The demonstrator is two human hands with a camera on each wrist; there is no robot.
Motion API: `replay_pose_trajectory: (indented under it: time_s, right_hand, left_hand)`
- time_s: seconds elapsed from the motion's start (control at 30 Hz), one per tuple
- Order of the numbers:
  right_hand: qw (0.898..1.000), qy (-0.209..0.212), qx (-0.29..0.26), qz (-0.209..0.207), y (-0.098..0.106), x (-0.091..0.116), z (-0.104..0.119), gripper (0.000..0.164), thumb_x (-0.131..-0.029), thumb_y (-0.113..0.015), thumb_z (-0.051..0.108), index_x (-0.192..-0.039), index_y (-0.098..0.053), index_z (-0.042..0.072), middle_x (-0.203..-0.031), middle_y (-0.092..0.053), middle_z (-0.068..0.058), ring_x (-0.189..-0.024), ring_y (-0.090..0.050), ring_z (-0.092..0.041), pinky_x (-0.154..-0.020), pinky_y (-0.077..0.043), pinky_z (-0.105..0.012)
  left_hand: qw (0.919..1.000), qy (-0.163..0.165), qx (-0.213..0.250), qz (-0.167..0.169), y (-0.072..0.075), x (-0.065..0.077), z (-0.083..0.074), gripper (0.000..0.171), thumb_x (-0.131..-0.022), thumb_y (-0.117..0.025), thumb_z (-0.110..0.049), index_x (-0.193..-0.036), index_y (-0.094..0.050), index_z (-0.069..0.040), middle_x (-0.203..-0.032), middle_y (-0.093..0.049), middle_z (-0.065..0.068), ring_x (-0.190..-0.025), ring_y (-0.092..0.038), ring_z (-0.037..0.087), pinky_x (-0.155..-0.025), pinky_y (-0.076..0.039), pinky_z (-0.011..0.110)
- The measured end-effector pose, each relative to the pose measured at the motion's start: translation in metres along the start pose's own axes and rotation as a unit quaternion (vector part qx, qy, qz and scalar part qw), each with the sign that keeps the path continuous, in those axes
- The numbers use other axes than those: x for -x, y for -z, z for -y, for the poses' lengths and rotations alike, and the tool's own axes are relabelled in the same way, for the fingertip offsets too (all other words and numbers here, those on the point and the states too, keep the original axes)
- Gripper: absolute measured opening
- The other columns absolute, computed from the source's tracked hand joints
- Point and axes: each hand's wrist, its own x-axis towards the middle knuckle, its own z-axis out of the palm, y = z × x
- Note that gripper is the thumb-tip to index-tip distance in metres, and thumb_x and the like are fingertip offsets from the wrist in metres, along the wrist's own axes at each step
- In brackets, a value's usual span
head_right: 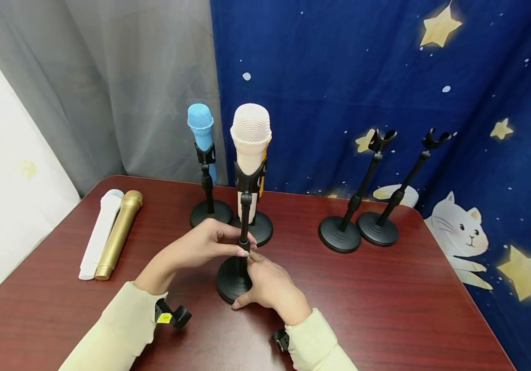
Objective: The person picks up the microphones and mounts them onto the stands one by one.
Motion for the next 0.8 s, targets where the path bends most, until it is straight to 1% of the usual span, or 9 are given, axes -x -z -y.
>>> replay_pose_trajectory:
  time_s: [0.17, 0.3, 0.4, 0.5, 0.67, 0.8]
  right_hand:
    - [1.0, 0.0, -0.001, -0.003, 0.0, 0.0, 0.0, 0.099, -0.064, -0.093, 0.051, -0.141, -0.055, 0.002, -0.15, -0.053, -0.009, -0.128, -0.061, -0.024, -0.1, -0.052, -0.044]
    - [1.0, -0.001, -0.004, -0.002, 0.0, 0.0, 0.0, 0.1, -0.064, -0.093, 0.051, -0.142, -0.054, 0.003, -0.151, -0.053, -0.009, -0.129, -0.06, -0.024, -0.101, -0.052, -0.044]
    - [1.0, -0.001, -0.003, -0.001, 0.0, 0.0, 0.0, 0.103, -0.064, -0.093, 0.051, -0.145, -0.051, 0.003, -0.153, -0.051, -0.01, -0.13, -0.06, -0.024, -0.101, -0.052, -0.045]
    - [1.0, -0.004, -0.001, 0.001, 0.0, -0.001, 0.0, 0.105, -0.064, -0.093, 0.051, -0.147, -0.049, 0.002, -0.154, -0.05, -0.01, -0.13, -0.06, -0.024, -0.102, -0.051, -0.045]
    - [1.0, -0.007, 0.002, 0.003, 0.0, 0.0, 0.001, 0.107, -0.064, -0.092, 0.052, -0.148, -0.048, 0.001, -0.153, -0.05, -0.011, -0.131, -0.059, -0.024, -0.102, -0.051, -0.044]
    - [1.0, -0.006, 0.006, 0.003, 0.0, 0.0, 0.002, 0.11, -0.065, -0.092, 0.053, -0.149, -0.046, 0.0, -0.153, -0.05, -0.013, -0.132, -0.059, -0.025, -0.104, -0.051, -0.045]
  left_hand:
    - [1.0, -0.005, -0.002, -0.001, -0.001, 0.001, -0.001, 0.022, -0.096, -0.069, -0.015, -0.117, -0.074, -0.015, -0.113, -0.077, 0.003, -0.107, -0.068, 0.004, -0.096, -0.053, 0.022]
    - [1.0, -0.002, -0.006, -0.006, -0.001, 0.002, -0.003, 0.021, -0.096, -0.069, -0.014, -0.117, -0.074, -0.015, -0.113, -0.077, 0.005, -0.105, -0.067, 0.003, -0.095, -0.053, 0.021]
    - [0.9999, 0.004, -0.009, -0.013, -0.002, 0.002, -0.005, 0.021, -0.096, -0.07, -0.015, -0.116, -0.075, -0.015, -0.113, -0.077, 0.005, -0.106, -0.068, 0.004, -0.095, -0.054, 0.021]
    - [0.9995, 0.015, -0.014, -0.022, -0.003, 0.002, -0.008, 0.021, -0.095, -0.071, -0.017, -0.115, -0.076, -0.015, -0.111, -0.078, 0.002, -0.107, -0.068, 0.003, -0.094, -0.054, 0.021]
    - [0.9978, 0.049, -0.01, -0.044, -0.004, 0.001, -0.011, 0.022, -0.09, -0.078, -0.02, -0.112, -0.078, -0.017, -0.107, -0.078, -0.006, -0.104, -0.07, 0.002, -0.09, -0.056, 0.02]
    - [0.9965, 0.066, 0.008, -0.05, -0.004, 0.001, -0.013, 0.025, -0.087, -0.08, -0.019, -0.112, -0.078, -0.014, -0.109, -0.078, -0.002, -0.102, -0.073, 0.007, -0.087, -0.059, 0.022]
